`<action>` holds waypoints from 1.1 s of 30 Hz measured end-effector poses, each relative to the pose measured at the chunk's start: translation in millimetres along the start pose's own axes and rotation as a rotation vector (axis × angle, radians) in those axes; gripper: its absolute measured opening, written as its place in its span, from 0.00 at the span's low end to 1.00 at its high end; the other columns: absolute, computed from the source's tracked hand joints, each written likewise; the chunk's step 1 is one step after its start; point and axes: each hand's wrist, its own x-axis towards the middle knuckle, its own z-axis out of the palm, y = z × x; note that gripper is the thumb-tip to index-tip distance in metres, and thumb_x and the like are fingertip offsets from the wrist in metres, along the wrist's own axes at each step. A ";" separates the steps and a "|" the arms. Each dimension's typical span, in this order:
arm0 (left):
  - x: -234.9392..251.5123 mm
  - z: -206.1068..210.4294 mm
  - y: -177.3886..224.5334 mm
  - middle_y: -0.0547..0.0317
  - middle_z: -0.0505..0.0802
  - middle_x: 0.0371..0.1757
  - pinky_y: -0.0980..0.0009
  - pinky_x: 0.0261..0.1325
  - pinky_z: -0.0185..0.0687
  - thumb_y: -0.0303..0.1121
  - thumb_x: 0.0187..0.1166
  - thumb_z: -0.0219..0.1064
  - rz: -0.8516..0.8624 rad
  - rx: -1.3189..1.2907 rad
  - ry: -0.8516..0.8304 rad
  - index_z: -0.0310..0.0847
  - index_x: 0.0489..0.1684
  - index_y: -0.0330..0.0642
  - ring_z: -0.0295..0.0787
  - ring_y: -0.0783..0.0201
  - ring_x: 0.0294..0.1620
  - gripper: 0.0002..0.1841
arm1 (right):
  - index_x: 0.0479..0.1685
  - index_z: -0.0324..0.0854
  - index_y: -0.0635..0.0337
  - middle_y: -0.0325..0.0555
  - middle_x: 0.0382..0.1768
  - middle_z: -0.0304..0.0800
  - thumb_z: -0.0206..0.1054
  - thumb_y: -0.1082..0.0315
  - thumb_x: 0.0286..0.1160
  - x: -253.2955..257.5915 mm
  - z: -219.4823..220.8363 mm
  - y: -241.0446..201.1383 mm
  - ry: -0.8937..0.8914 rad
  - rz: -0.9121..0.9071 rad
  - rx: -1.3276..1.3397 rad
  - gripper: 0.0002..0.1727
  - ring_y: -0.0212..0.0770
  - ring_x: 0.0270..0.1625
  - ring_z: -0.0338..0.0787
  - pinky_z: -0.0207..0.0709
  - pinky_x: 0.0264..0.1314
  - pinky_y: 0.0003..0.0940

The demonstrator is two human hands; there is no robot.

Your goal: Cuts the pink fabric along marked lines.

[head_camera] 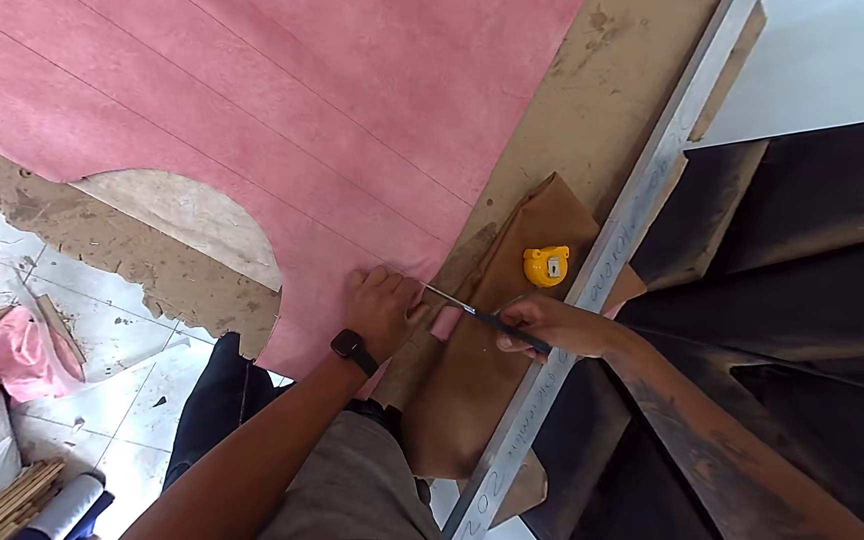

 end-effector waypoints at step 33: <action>-13.8 7.8 -8.6 0.69 0.89 0.27 0.63 0.44 0.67 0.38 0.78 0.70 0.270 -0.228 0.270 0.92 0.35 0.52 0.80 0.65 0.33 0.06 | 0.37 0.84 0.58 0.48 0.26 0.86 0.75 0.38 0.68 16.4 22.5 -16.6 -0.043 -0.064 0.050 0.28 0.39 0.25 0.87 0.83 0.27 0.29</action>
